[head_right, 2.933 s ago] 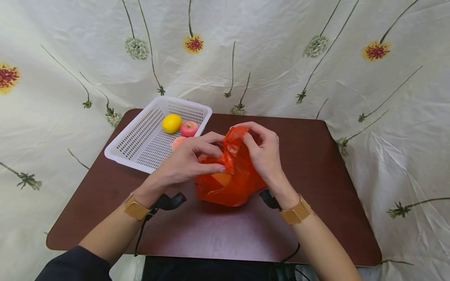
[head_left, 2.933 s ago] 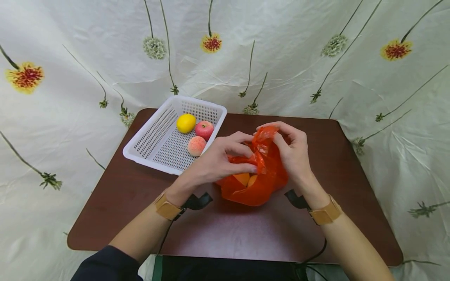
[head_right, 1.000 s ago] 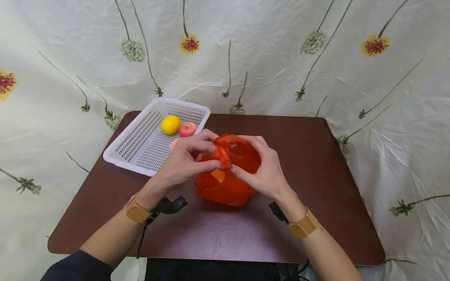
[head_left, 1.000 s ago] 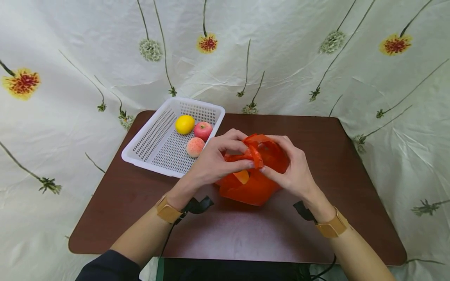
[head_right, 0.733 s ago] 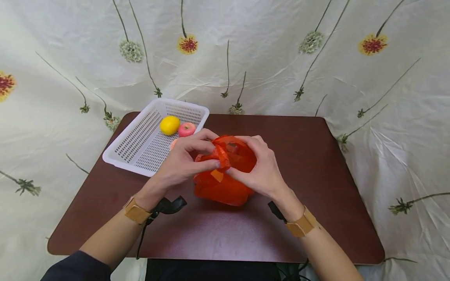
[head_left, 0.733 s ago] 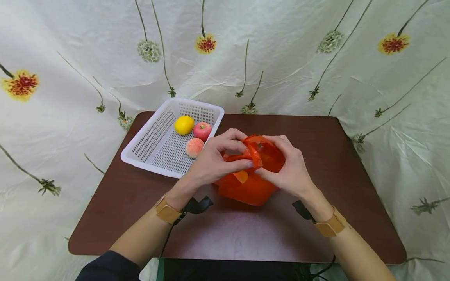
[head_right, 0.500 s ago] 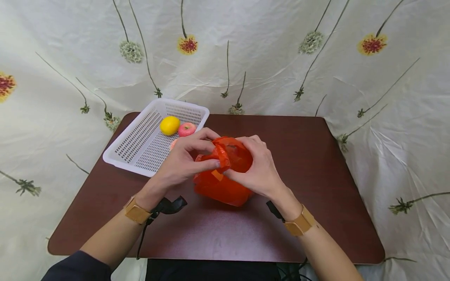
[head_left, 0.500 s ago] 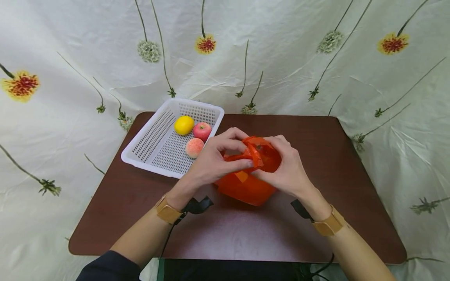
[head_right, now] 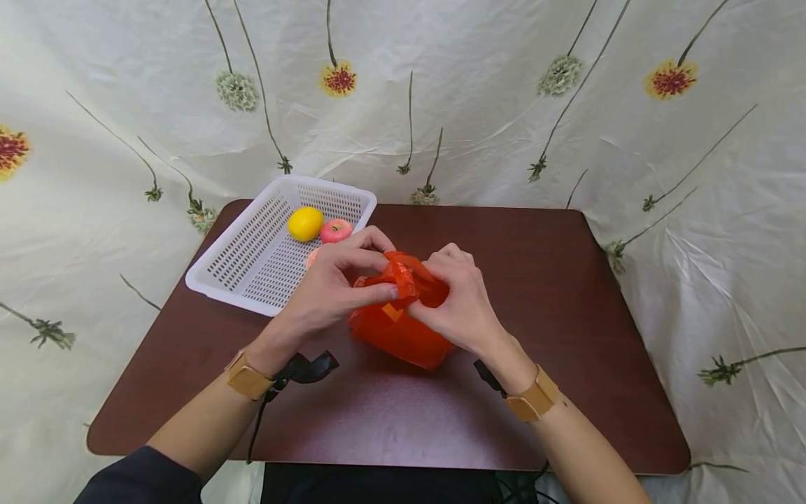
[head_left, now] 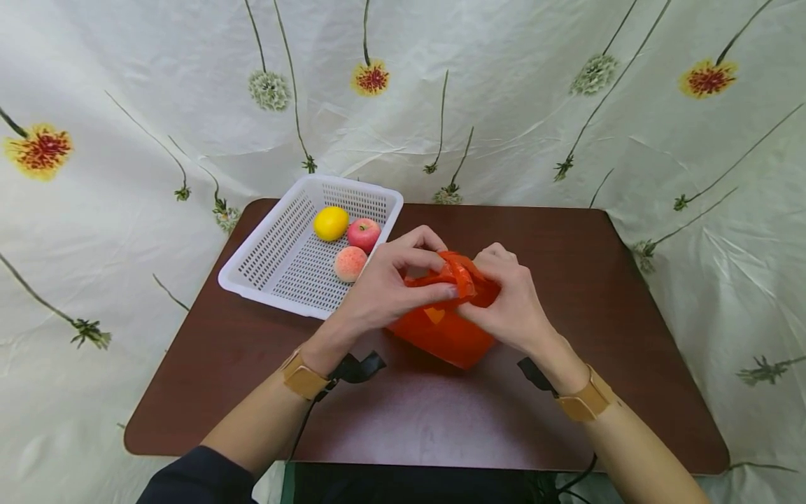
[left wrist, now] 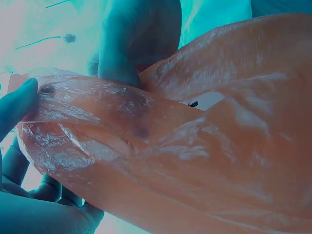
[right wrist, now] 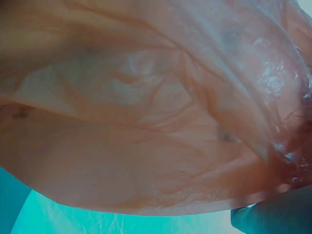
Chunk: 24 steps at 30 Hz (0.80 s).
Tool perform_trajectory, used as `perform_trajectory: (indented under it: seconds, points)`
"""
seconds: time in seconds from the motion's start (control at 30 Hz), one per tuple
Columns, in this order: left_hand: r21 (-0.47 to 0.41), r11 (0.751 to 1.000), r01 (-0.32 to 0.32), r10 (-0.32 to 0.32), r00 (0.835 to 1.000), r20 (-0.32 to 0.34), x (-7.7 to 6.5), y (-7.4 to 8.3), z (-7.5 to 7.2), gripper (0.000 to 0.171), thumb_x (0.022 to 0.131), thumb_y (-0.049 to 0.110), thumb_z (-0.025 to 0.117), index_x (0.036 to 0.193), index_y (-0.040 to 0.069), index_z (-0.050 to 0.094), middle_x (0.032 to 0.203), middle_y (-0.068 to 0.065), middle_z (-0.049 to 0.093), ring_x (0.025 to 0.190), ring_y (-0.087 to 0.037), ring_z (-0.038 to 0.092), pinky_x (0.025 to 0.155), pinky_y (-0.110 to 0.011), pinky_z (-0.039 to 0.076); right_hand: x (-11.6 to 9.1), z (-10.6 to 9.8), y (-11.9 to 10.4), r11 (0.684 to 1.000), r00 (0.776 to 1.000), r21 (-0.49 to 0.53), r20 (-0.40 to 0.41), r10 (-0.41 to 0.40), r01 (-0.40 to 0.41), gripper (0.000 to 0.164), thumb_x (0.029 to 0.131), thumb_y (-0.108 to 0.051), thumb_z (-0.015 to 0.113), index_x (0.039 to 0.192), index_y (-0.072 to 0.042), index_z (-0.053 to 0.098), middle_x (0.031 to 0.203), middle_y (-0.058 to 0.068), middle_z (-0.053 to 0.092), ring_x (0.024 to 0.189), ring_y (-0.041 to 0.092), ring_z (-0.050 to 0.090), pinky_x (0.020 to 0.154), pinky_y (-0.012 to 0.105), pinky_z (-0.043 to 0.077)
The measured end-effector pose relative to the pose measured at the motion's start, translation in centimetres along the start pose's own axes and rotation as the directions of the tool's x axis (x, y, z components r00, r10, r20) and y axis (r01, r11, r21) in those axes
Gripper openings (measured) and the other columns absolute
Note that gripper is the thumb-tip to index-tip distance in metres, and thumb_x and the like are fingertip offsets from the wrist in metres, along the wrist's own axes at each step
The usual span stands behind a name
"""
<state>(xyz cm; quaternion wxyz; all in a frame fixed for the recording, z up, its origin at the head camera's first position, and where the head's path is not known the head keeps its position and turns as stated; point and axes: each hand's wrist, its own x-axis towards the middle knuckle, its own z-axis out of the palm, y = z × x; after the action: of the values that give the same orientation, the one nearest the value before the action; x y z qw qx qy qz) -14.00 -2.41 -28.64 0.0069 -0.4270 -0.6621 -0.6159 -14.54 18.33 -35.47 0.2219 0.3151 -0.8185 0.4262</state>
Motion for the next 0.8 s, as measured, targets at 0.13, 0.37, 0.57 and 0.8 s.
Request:
perform_trajectory:
  seconds: [0.13, 0.37, 0.57, 0.8]
  points:
    - [-0.002, 1.000, -0.005, 0.005, 1.000, 0.002, 0.0, -0.1, 0.1, 0.015, 0.076, -0.007, 0.071, 0.090, -0.003, 0.070, 0.092, -0.013, 0.051, 0.091, -0.028, 0.048, 0.068, -0.038, 0.048, 0.1, 0.1, 0.0, 1.000, 1.000, 0.000, 0.011, -0.017, 0.017, 0.017, 0.069, -0.011, 0.079, 0.078, -0.019, 0.067, 0.074, -0.011, 0.053, 0.084, 0.012, 0.045, 0.073, 0.035, 0.036]
    - [-0.004, 1.000, 0.006, -0.006, 1.000, 0.005, 0.0, -0.3, 0.0, 0.015, 0.075, -0.008, 0.071, 0.090, -0.003, 0.070, 0.090, -0.014, 0.049, 0.091, -0.028, 0.046, 0.068, -0.038, 0.048, 0.2, 0.1, 0.0, 1.000, 0.999, 0.015, 0.033, -0.026, 0.025, 0.014, 0.074, -0.013, 0.077, 0.082, -0.021, 0.068, 0.073, -0.012, 0.050, 0.082, 0.011, 0.043, 0.073, 0.035, 0.033]
    - [-0.004, 1.000, 0.020, -0.020, 1.000, -0.005, 0.0, -0.3, 0.0, 0.013, 0.076, -0.007, 0.071, 0.088, -0.003, 0.071, 0.090, -0.014, 0.048, 0.092, -0.027, 0.046, 0.070, -0.040, 0.048, 0.8, -0.5, -1.9, 0.998, 0.999, 0.035, 0.025, -0.043, 0.042, 0.015, 0.074, -0.005, 0.073, 0.081, -0.016, 0.065, 0.069, -0.008, 0.048, 0.079, 0.014, 0.042, 0.070, 0.033, 0.032]
    - [-0.007, 0.999, 0.040, -0.040, 0.999, -0.017, 0.2, -0.3, 0.1, 0.013, 0.076, -0.005, 0.072, 0.088, -0.002, 0.072, 0.086, -0.014, 0.047, 0.087, -0.027, 0.046, 0.066, -0.035, 0.046, 1.1, -1.2, -3.7, 0.996, 0.997, 0.088, 0.067, -0.036, 0.030, 0.022, 0.066, 0.002, 0.065, 0.081, -0.014, 0.063, 0.074, -0.008, 0.049, 0.081, 0.016, 0.042, 0.071, 0.029, 0.031]
